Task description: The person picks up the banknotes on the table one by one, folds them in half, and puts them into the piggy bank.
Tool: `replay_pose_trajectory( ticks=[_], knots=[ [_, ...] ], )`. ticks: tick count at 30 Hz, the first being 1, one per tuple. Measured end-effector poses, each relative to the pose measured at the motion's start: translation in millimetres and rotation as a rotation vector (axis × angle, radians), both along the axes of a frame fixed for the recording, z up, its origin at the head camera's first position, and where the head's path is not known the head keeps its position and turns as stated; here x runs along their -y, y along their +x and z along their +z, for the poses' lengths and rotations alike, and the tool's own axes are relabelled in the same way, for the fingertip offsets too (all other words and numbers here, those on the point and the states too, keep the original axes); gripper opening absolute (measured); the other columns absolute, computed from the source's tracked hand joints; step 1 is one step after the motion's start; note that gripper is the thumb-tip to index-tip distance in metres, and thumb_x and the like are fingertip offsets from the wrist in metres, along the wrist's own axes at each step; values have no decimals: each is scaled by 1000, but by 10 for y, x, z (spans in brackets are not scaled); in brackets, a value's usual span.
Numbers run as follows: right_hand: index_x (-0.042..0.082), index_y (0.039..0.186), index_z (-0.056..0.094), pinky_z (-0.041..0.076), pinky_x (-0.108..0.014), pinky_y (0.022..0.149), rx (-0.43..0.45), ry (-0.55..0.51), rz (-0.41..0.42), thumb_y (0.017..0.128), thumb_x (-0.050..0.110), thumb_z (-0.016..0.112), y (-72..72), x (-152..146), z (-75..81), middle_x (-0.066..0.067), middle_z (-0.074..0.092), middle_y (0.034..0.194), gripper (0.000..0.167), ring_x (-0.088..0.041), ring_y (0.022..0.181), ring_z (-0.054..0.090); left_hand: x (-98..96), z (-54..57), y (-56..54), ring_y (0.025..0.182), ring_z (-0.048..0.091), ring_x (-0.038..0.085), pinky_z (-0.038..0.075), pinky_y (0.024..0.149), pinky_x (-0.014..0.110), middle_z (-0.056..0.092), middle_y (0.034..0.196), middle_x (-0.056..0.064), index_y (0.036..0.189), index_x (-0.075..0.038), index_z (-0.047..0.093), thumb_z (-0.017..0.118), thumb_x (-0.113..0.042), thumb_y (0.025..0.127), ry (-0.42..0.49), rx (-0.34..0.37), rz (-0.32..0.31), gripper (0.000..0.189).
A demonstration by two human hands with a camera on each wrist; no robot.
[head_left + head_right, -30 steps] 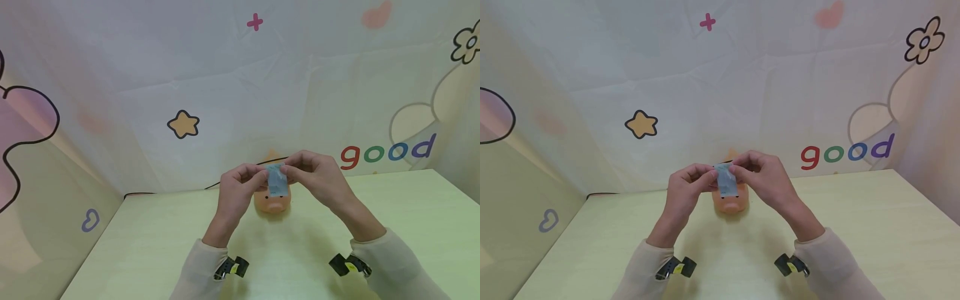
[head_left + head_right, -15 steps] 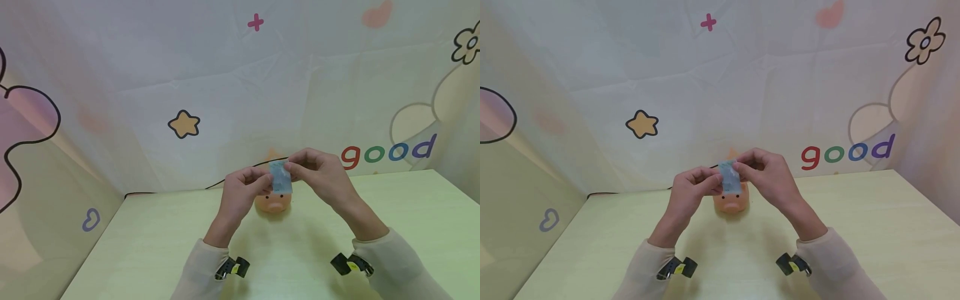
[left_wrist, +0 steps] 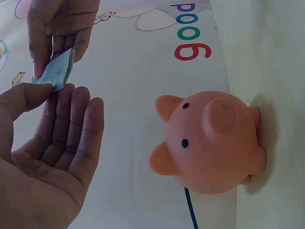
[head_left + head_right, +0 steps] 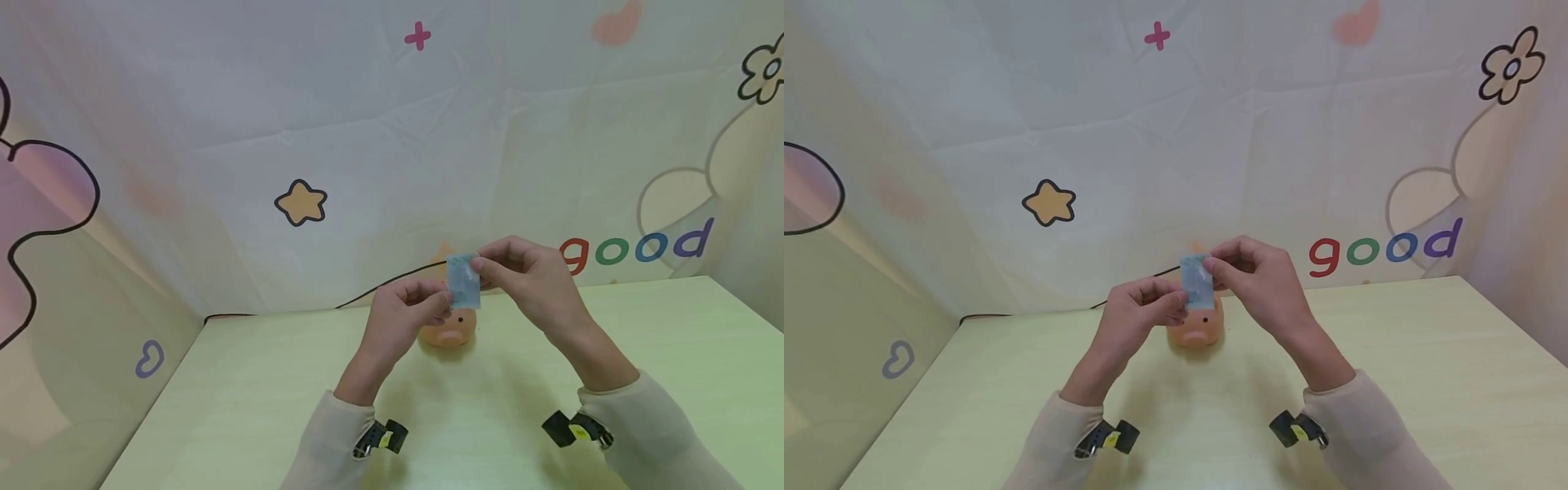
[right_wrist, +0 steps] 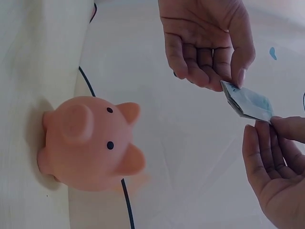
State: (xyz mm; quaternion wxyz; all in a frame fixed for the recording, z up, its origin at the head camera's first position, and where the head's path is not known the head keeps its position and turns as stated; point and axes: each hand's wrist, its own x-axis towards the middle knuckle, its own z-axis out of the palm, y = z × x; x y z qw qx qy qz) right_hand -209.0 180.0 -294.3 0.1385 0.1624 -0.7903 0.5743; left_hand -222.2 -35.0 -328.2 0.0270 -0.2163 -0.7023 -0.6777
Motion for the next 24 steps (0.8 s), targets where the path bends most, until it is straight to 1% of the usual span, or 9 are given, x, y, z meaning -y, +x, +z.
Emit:
replay_pose_trajectory(
  ticks=[3,6,8,10,13,15,17,19,24],
  knots=[
    [0,118,72,60,-25,87,-2,-3,-11,103,23,74,-1,-2,-2,-10,77,105,27,-18,88,77,5,-5,4,78,71,17,64,76,33,75,87,9,103,6,77,74,-6,98,-14,-3,-11,13],
    [1,118,72,60,-25,87,0,-5,-18,103,24,74,1,-2,-6,-10,77,105,27,-18,88,77,9,-12,7,79,71,17,65,78,39,75,89,9,104,6,76,74,-5,98,-27,-1,-23,13],
    [1,118,72,60,-25,88,-1,-4,-20,103,24,74,2,-4,-7,-10,77,106,28,-18,88,77,7,-18,8,78,71,17,65,80,47,75,90,10,103,7,76,74,-4,98,-37,0,-29,12],
    [1,119,72,60,-25,88,1,-5,-18,103,24,74,2,-10,-15,-9,77,107,28,-17,89,77,0,-20,12,78,71,17,65,80,52,75,90,10,102,7,76,73,-4,98,-46,6,-30,12],
    [1,120,72,61,-25,87,-6,-9,-20,103,23,74,10,-26,-9,-10,76,107,28,-17,88,77,-20,-17,19,79,71,16,65,81,53,75,90,10,101,7,76,72,-7,99,-65,19,-29,15],
    [0,121,72,61,-24,85,-14,-16,-21,104,22,73,14,-36,-1,-11,76,108,28,-17,88,77,-32,-12,19,80,72,16,65,80,49,76,91,9,101,7,77,72,-8,99,-73,24,-28,16],
    [-1,120,71,61,-25,85,-21,-25,-22,104,21,73,17,-41,14,-12,76,108,27,-17,87,77,-38,-10,17,80,72,16,66,79,46,75,91,9,102,6,77,72,-8,99,-78,23,-27,15],
    [-1,120,71,62,-25,86,-22,-32,-17,104,21,73,15,-38,20,-12,75,108,27,-17,88,77,-38,-6,16,80,72,16,66,79,46,75,92,9,101,6,76,73,-6,98,-80,22,-24,13],
    [-1,120,72,61,-25,87,-20,-30,-17,104,21,73,7,-27,25,-10,76,107,27,-18,88,77,-31,-2,15,79,71,15,66,78,43,75,92,8,99,6,77,73,-5,98,-101,9,0,11]
  ],
)
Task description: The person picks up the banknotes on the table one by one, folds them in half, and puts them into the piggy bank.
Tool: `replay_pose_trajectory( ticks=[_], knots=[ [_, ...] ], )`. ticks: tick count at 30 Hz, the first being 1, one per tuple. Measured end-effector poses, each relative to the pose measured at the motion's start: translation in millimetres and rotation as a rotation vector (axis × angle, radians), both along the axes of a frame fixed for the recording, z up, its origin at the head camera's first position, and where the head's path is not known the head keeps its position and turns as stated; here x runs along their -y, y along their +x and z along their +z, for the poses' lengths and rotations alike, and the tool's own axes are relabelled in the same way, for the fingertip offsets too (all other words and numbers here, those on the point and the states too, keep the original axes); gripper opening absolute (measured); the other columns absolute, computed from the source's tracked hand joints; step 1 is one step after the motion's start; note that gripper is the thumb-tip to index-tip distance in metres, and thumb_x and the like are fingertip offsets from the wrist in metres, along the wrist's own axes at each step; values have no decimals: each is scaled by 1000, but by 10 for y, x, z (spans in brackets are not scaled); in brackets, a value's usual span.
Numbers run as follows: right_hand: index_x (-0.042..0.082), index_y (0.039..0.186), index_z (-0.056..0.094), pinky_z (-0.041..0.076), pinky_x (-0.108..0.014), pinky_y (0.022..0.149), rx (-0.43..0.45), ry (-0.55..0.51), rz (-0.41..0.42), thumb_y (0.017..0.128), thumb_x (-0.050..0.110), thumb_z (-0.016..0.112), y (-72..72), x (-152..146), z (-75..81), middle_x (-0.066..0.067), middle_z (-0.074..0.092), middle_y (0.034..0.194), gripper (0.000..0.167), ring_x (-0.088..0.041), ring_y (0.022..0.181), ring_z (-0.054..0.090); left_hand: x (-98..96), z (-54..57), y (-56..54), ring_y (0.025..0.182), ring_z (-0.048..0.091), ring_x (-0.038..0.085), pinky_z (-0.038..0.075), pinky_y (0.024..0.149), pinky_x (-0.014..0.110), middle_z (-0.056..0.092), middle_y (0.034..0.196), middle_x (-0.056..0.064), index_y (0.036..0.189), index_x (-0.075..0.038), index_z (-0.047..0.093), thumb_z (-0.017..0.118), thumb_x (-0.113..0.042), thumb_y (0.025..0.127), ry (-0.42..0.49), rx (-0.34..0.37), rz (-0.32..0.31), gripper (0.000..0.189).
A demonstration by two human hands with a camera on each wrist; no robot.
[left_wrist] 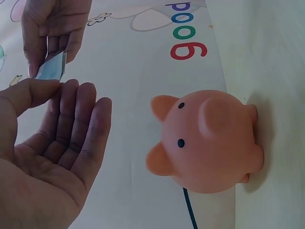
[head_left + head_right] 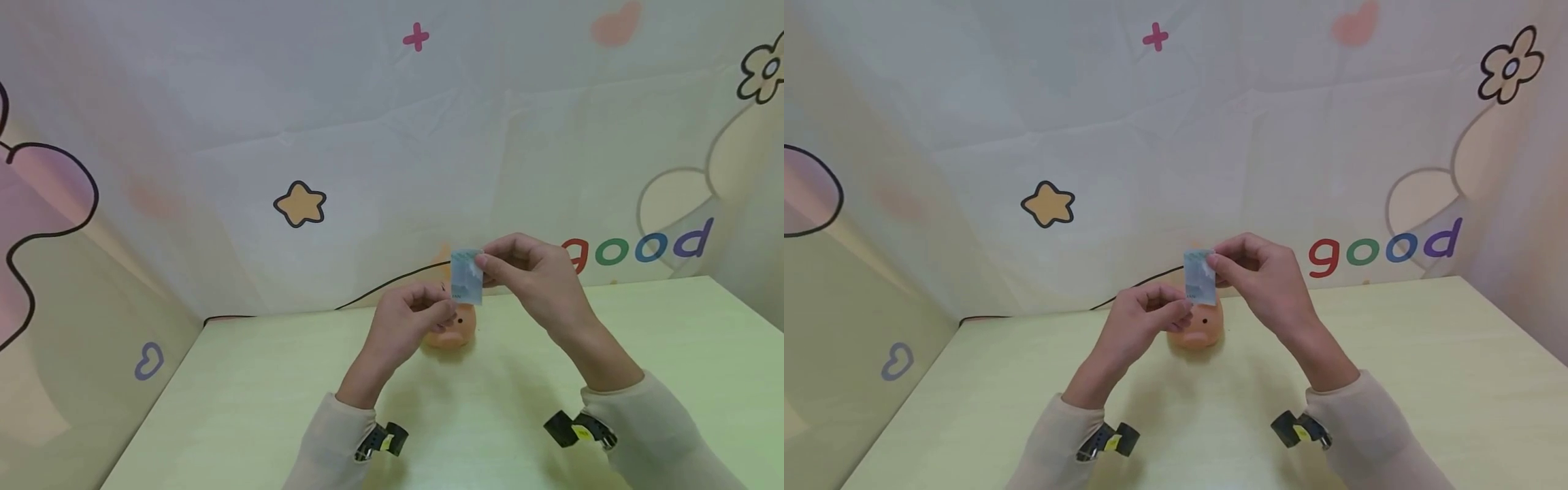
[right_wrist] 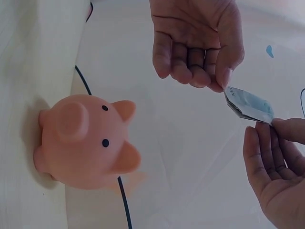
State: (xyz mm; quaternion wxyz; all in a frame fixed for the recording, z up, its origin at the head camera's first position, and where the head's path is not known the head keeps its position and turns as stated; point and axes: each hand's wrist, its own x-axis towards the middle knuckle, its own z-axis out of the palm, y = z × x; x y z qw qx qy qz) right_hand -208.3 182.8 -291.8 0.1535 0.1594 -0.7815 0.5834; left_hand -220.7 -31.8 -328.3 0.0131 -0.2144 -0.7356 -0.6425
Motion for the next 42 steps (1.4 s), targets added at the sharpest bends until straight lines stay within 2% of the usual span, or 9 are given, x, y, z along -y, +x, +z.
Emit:
replay_pose_trajectory(
  ticks=[6,15,25,27,34,37,42],
  knots=[
    [0,121,71,60,-23,88,11,15,-11,104,23,73,-4,-3,-5,-11,76,107,28,-17,89,78,4,-7,0,78,69,15,65,81,49,74,90,8,97,5,76,72,-4,98,-7,-16,1,10],
    [1,121,71,59,-24,90,39,14,-16,104,24,73,-12,-4,-13,-9,77,107,29,-16,89,78,15,-5,2,82,70,16,65,84,42,74,91,7,101,3,75,73,-9,98,41,-26,27,13],
    [0,119,71,60,-25,88,30,10,8,104,23,73,-13,0,-20,-11,76,107,28,-18,90,77,-4,-4,-15,81,72,15,65,82,35,73,95,9,95,5,74,71,-6,99,21,-49,12,11],
    [-1,120,70,60,-24,88,32,12,6,104,24,72,-14,-4,-19,-11,76,108,29,-18,90,77,-7,-2,-10,81,71,15,65,82,37,73,93,9,95,4,74,71,-6,99,14,-60,20,11],
    [-1,120,70,60,-25,88,45,-3,9,104,23,73,-7,2,-5,-11,75,108,29,-18,89,77,-10,-2,1,80,70,19,60,85,63,74,89,7,101,1,76,76,-9,97,39,-99,33,11],
    [-1,119,70,61,-26,89,50,-2,26,104,22,73,-9,8,-5,-10,76,107,28,-19,89,77,-4,2,1,78,70,20,60,83,64,74,87,7,100,1,76,76,-8,97,34,-110,35,9],
    [0,120,70,60,-26,89,64,17,48,104,22,73,-16,1,-8,-9,76,106,28,-19,90,77,-1,-6,-6,77,70,18,63,81,54,73,87,7,98,2,74,75,-5,97,30,-104,25,7]
  ],
)
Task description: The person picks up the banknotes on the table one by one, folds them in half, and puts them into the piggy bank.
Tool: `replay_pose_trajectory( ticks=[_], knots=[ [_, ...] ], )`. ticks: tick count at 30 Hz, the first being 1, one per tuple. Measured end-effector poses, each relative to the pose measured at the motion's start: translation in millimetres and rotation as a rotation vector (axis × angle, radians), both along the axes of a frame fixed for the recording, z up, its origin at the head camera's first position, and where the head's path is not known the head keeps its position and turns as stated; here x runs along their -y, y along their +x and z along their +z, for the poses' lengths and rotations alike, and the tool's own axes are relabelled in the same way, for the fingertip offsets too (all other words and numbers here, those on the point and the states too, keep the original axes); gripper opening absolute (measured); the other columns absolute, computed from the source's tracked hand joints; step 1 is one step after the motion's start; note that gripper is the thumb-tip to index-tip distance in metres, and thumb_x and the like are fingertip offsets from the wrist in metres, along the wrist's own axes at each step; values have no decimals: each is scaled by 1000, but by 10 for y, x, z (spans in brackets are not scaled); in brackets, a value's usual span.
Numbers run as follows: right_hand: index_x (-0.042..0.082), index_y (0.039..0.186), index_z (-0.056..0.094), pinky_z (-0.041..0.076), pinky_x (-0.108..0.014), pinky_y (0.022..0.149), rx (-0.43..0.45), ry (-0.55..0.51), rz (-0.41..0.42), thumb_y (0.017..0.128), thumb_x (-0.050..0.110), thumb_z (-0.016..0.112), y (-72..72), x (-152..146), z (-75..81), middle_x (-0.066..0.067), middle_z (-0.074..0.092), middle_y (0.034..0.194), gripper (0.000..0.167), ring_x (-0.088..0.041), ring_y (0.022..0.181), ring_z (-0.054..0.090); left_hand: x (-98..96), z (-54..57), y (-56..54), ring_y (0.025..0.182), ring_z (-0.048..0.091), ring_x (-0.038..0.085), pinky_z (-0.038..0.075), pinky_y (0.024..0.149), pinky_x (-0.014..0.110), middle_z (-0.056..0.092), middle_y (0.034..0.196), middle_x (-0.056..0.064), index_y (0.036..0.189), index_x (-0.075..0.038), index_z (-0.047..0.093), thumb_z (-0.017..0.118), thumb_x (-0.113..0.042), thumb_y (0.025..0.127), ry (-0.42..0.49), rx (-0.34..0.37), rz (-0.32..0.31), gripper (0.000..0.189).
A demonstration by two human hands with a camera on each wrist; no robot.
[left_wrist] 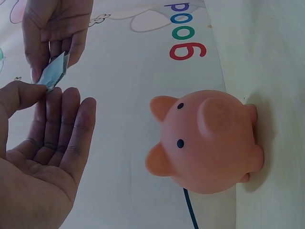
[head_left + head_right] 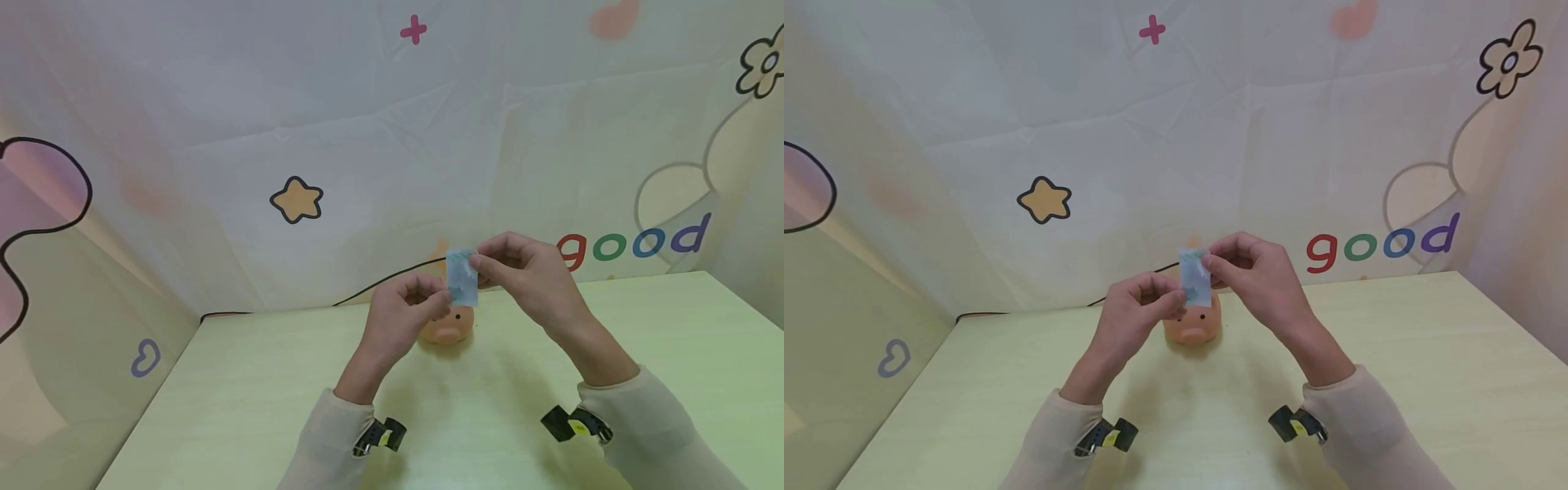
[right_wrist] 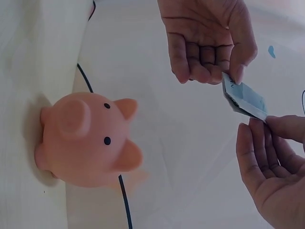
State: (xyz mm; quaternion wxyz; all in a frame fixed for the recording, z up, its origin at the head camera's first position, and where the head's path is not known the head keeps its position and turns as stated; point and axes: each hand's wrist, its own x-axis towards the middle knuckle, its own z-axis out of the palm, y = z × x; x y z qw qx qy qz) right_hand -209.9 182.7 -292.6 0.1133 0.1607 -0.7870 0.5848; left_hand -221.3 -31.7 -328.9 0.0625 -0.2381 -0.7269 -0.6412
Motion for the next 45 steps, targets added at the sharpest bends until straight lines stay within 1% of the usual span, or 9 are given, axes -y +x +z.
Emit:
replay_pose_trajectory(
  ticks=[9,17,25,28,32,34,38,41,45],
  knots=[
    [-1,117,70,61,-29,89,-4,24,11,104,19,73,-4,27,-11,-13,76,106,25,-22,89,76,1,-3,3,79,71,23,61,85,61,72,92,8,102,1,75,74,-12,98,31,9,15,13],
    [-2,116,72,61,-27,88,-29,-4,-7,103,18,74,6,71,-34,-13,75,106,24,-21,87,77,4,16,27,84,74,22,61,88,61,74,97,11,106,4,75,70,-13,102,74,44,-32,18],
    [-2,116,72,61,-28,89,-38,-24,3,103,18,74,30,99,-33,-13,75,105,24,-22,88,77,-8,20,25,83,70,18,59,88,64,74,98,6,107,1,76,76,-13,99,57,34,-48,16],
    [-2,115,72,62,-28,88,-50,-28,-1,103,17,74,28,99,-32,-13,75,105,23,-21,88,77,-10,23,17,87,71,20,62,89,56,74,100,9,109,1,75,71,-19,103,69,40,-45,21],
    [-3,114,72,62,-28,86,-61,-34,-13,102,16,74,20,96,-31,-14,75,104,22,-21,87,77,-7,36,16,93,74,24,64,87,43,75,104,15,111,4,73,60,-17,107,88,35,-50,26],
    [-3,114,72,62,-28,86,-58,-37,-19,102,16,74,18,97,-32,-14,75,104,22,-20,86,77,-6,38,15,93,75,25,64,86,43,75,104,16,111,6,72,59,-14,107,94,32,-62,25],
    [-3,114,72,62,-28,86,-59,-37,-24,102,16,74,16,99,-39,-13,75,103,22,-20,86,77,-7,23,10,92,77,29,65,86,43,75,103,15,113,6,72,66,-14,105,91,35,-86,22],
    [-2,113,72,62,-29,85,-61,-42,-18,102,17,75,17,103,-41,-12,76,102,22,-19,87,77,-15,17,7,93,76,35,64,88,49,76,103,12,115,4,73,70,-14,104,99,36,-105,21],
    [-1,113,73,62,-29,87,-58,-43,-1,102,18,75,23,113,-38,-10,77,103,22,-19,89,78,-27,13,4,91,75,31,63,88,55,77,105,11,118,2,74,74,-9,101,103,25,-122,20]
  ],
)
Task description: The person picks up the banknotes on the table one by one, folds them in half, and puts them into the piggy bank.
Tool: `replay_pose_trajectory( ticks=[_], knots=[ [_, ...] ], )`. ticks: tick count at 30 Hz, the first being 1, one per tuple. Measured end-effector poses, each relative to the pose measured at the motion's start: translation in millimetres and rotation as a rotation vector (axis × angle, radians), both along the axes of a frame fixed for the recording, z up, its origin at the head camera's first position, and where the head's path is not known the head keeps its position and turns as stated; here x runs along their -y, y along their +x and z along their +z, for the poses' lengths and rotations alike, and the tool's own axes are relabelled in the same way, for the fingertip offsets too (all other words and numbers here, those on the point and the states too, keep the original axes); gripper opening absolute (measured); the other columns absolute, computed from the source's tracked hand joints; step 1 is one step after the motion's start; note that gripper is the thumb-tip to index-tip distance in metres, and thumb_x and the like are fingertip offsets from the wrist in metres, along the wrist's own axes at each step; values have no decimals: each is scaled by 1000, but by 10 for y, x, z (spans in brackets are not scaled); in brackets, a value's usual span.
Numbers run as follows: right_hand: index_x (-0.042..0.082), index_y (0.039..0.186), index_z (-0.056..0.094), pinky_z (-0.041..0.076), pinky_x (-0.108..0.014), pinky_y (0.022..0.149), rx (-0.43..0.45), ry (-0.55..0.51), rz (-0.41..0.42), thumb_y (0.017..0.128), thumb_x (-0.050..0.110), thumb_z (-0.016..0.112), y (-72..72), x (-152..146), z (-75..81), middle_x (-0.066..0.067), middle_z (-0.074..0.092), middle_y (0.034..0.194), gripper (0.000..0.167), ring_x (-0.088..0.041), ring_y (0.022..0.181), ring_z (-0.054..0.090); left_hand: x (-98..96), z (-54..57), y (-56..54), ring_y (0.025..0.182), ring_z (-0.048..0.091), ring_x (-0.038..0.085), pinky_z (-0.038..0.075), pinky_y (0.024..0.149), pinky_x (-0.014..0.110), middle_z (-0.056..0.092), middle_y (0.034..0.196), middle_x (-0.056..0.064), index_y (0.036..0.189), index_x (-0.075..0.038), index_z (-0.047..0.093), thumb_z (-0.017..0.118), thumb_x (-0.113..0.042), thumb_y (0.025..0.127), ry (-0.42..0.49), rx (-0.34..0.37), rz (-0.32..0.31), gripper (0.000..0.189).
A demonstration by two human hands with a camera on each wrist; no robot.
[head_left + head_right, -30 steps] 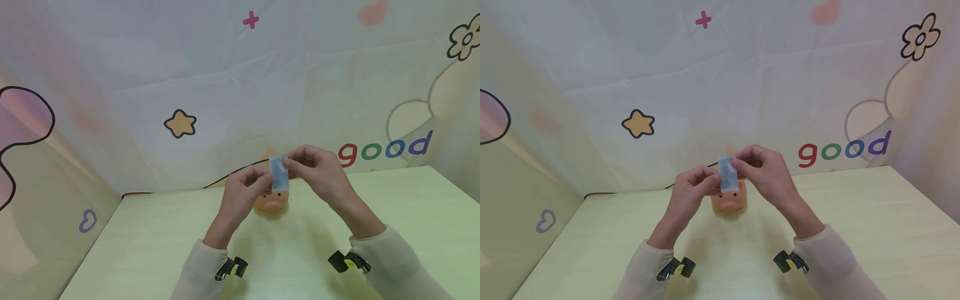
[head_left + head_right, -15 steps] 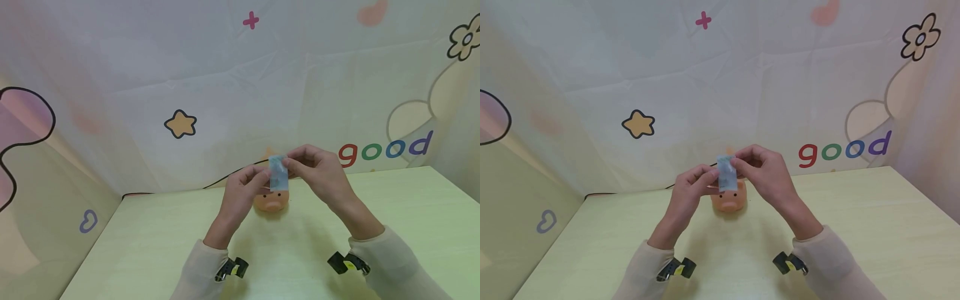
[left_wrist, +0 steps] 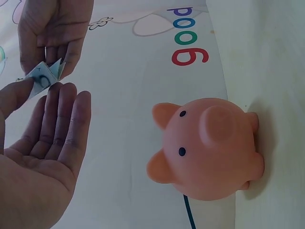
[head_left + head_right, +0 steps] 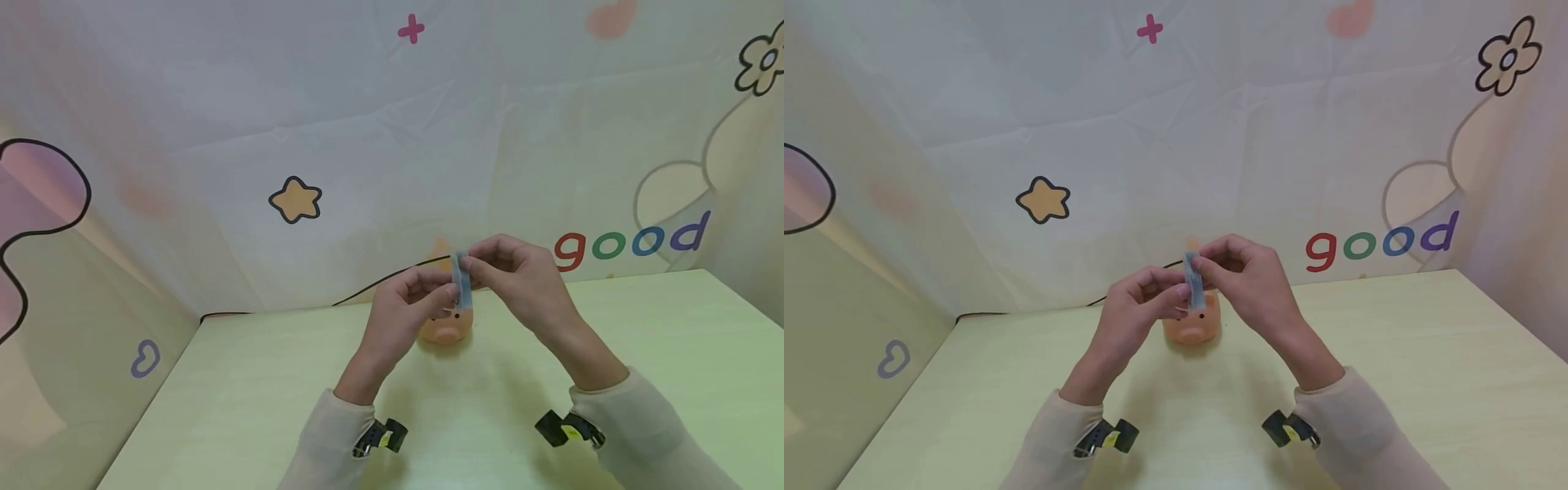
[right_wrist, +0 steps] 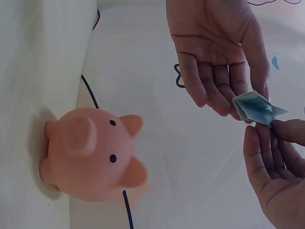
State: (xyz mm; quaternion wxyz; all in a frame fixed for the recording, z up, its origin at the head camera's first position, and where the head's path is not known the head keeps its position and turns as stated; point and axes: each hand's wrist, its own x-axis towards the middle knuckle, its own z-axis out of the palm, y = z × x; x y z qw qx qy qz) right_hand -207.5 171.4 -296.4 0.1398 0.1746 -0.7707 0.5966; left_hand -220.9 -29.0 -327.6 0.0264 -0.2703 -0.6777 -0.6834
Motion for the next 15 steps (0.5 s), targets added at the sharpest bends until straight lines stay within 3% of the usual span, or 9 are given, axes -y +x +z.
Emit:
replay_pose_trajectory(
  ticks=[3,9,15],
  knots=[
    [-1,114,73,61,-28,89,-1,24,9,103,17,74,8,9,17,-10,77,104,21,-19,90,78,0,-3,-5,88,75,25,65,84,49,77,103,11,115,5,74,73,-6,101,-8,-24,4,18],
    [1,117,72,60,-30,94,14,58,41,106,17,70,14,9,44,-9,77,105,20,-21,92,78,4,3,8,86,73,33,65,81,41,74,98,11,108,7,74,73,-4,101,-12,-40,25,14],
    [3,119,71,56,-39,101,46,42,66,109,29,65,34,-2,60,-11,76,103,28,-24,97,77,0,7,8,80,71,19,64,82,51,74,94,8,106,6,74,74,-5,100,-13,-32,41,13]
  ],
)
